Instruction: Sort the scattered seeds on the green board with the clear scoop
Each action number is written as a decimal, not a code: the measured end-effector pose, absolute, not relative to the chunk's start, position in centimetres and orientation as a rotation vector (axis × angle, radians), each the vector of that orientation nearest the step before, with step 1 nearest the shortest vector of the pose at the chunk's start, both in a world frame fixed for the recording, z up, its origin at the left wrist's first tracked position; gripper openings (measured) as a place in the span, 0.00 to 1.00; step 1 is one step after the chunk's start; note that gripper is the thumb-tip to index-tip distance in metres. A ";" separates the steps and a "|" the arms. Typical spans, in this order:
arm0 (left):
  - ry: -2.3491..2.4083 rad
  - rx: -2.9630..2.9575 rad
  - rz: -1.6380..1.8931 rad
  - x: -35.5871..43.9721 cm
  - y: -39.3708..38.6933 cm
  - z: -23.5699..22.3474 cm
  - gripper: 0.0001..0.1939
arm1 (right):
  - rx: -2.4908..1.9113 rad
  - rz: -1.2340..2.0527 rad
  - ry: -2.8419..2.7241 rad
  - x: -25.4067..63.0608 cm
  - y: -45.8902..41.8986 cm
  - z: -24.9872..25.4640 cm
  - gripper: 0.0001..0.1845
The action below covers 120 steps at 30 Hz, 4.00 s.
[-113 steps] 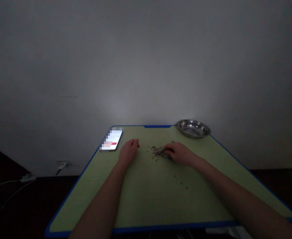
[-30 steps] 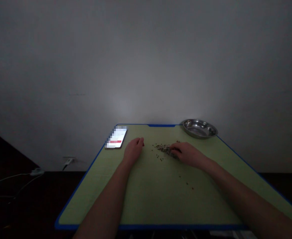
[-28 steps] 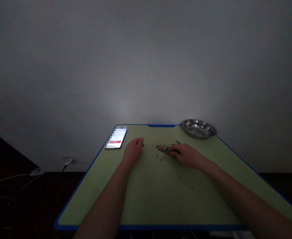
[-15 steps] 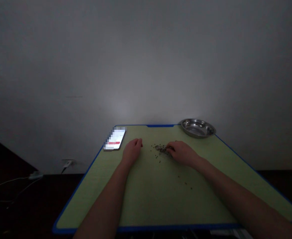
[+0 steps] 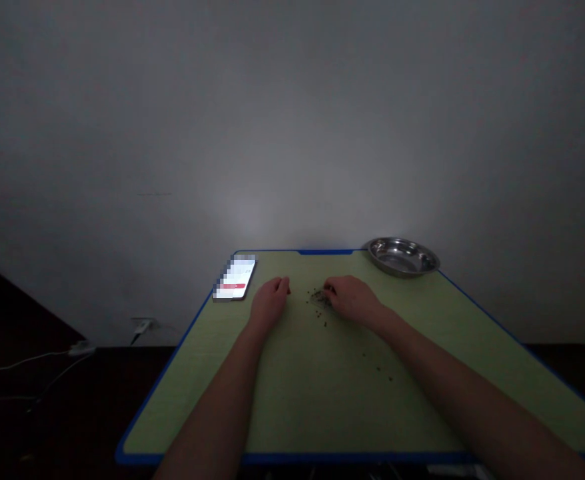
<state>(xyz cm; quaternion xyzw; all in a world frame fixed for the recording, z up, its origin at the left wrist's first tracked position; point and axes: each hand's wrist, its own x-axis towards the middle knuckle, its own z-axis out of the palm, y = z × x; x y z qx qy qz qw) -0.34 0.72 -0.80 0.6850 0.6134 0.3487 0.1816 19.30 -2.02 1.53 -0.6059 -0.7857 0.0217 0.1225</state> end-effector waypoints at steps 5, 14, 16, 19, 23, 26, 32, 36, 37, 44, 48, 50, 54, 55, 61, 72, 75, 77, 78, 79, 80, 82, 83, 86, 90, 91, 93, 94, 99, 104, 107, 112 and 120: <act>1.739 1.950 0.980 -0.2 0.8 -0.9 0.21 | -1.750 0.077 -2.313 19.2 -1.7 1.5 0.14; 1.729 1.953 0.992 -0.4 0.8 -0.9 0.21 | -1.563 0.118 -2.450 18.4 -1.6 2.7 0.13; 1.735 1.951 0.986 -0.3 0.8 -0.8 0.21 | -1.528 0.124 -2.475 18.4 -1.7 2.9 0.13; 1.737 1.952 0.982 -0.3 0.8 -0.8 0.21 | -1.477 0.154 -2.495 18.5 -1.6 2.9 0.14; 1.724 1.958 0.988 -0.4 0.8 -0.9 0.21 | -1.399 0.188 -2.514 18.3 -1.4 2.8 0.14; 1.718 1.966 0.998 -0.4 0.8 -0.9 0.21 | -1.354 0.156 -2.522 17.9 -1.4 2.9 0.13; 1.721 1.966 1.012 -0.5 0.8 -1.0 0.22 | -1.366 0.169 -2.527 17.3 -1.2 3.1 0.14; 1.730 1.973 1.004 -0.4 0.8 -0.9 0.22 | -1.372 0.144 -2.528 17.2 -1.2 3.0 0.14; 1.731 1.972 1.003 -0.4 0.8 -0.9 0.22 | -1.369 0.139 -2.528 17.1 -1.2 3.0 0.14; 1.713 1.979 1.013 -0.3 0.9 -0.9 0.21 | -1.334 0.193 -2.549 17.2 -1.8 3.0 0.14; 1.706 1.974 1.020 -0.4 0.9 -1.1 0.22 | -1.289 0.227 -2.548 17.5 -2.0 3.4 0.13; 1.712 1.968 1.018 -0.4 1.0 -1.2 0.22 | -1.306 0.243 -2.516 17.8 -1.9 3.5 0.13; 1.720 1.963 1.005 -0.4 0.9 -1.1 0.22 | -1.322 0.312 -2.466 18.0 -1.6 3.5 0.14; 1.719 1.965 1.006 -0.4 0.9 -1.1 0.22 | -1.306 0.346 -2.451 18.0 -1.5 3.4 0.13; 1.732 1.947 1.038 -0.4 0.8 -1.0 0.21 | -1.177 0.480 -2.420 17.2 -0.9 3.5 0.13; 1.718 1.706 1.280 -0.5 1.0 -0.8 0.21 | -1.089 0.558 -2.513 15.9 0.0 3.1 0.15; 1.712 1.708 1.278 -0.5 1.1 -0.9 0.22 | -1.109 0.544 -2.511 15.9 -0.1 2.9 0.15; 1.702 1.709 1.280 -0.5 1.1 -1.0 0.22 | -1.114 0.556 -2.507 15.9 -0.2 2.8 0.15; 1.693 1.709 1.283 -0.6 1.1 -1.0 0.22 | -1.112 0.568 -2.506 15.9 -0.2 2.7 0.15; 1.685 1.710 1.288 -0.6 1.1 -1.0 0.22 | -1.107 0.580 -2.506 15.9 -0.2 2.6 0.15; 1.679 1.712 1.293 -0.6 1.1 -0.9 0.21 | -1.102 0.588 -2.506 15.8 -0.2 2.4 0.15; 1.673 1.720 1.292 -0.5 1.1 -0.9 0.21 | -1.088 0.591 -2.506 15.8 -0.3 2.2 0.14; 1.671 1.724 1.284 -0.5 1.0 -0.9 0.21 | -1.076 0.589 -2.505 15.7 -0.3 2.1 0.14; 1.666 1.728 1.270 -0.5 1.1 -1.0 0.21 | -1.047 0.619 -2.512 15.5 -0.3 2.0 0.13; 1.657 1.718 1.278 -0.5 1.2 -1.2 0.21 | -1.033 0.683 -2.544 15.5 -0.4 2.1 0.13; 1.663 1.721 1.274 -0.5 1.3 -1.2 0.21 | -1.026 0.688 -2.552 15.5 -0.5 2.1 0.13; 1.667 1.736 1.266 -0.6 1.3 -1.2 0.21 | -1.008 0.700 -2.573 15.7 -0.7 2.2 0.13; 1.666 1.743 1.262 -0.5 1.3 -1.2 0.21 | -0.999 0.705 -2.587 15.8 -0.8 2.2 0.13; 1.675 1.745 1.250 -0.5 1.3 -1.1 0.21 | -0.993 0.754 -2.659 16.5 -1.6 2.4 0.13; 1.677 1.752 1.255 -0.6 1.3 -1.1 0.22 | -0.962 0.797 -2.693 17.3 -2.4 2.3 0.13; 1.677 1.753 1.231 -0.6 1.3 -1.1 0.22 | -0.920 0.834 -2.707 17.9 -3.2 2.2 0.13; 1.661 1.749 1.221 -0.6 1.3 -1.1 0.22 | -0.905 0.848 -2.709 19.1 -5.0 2.4 0.13; 1.674 1.753 1.191 -0.6 1.4 -1.1 0.22 | -0.959 0.848 -2.689 20.9 -7.0 2.9 0.12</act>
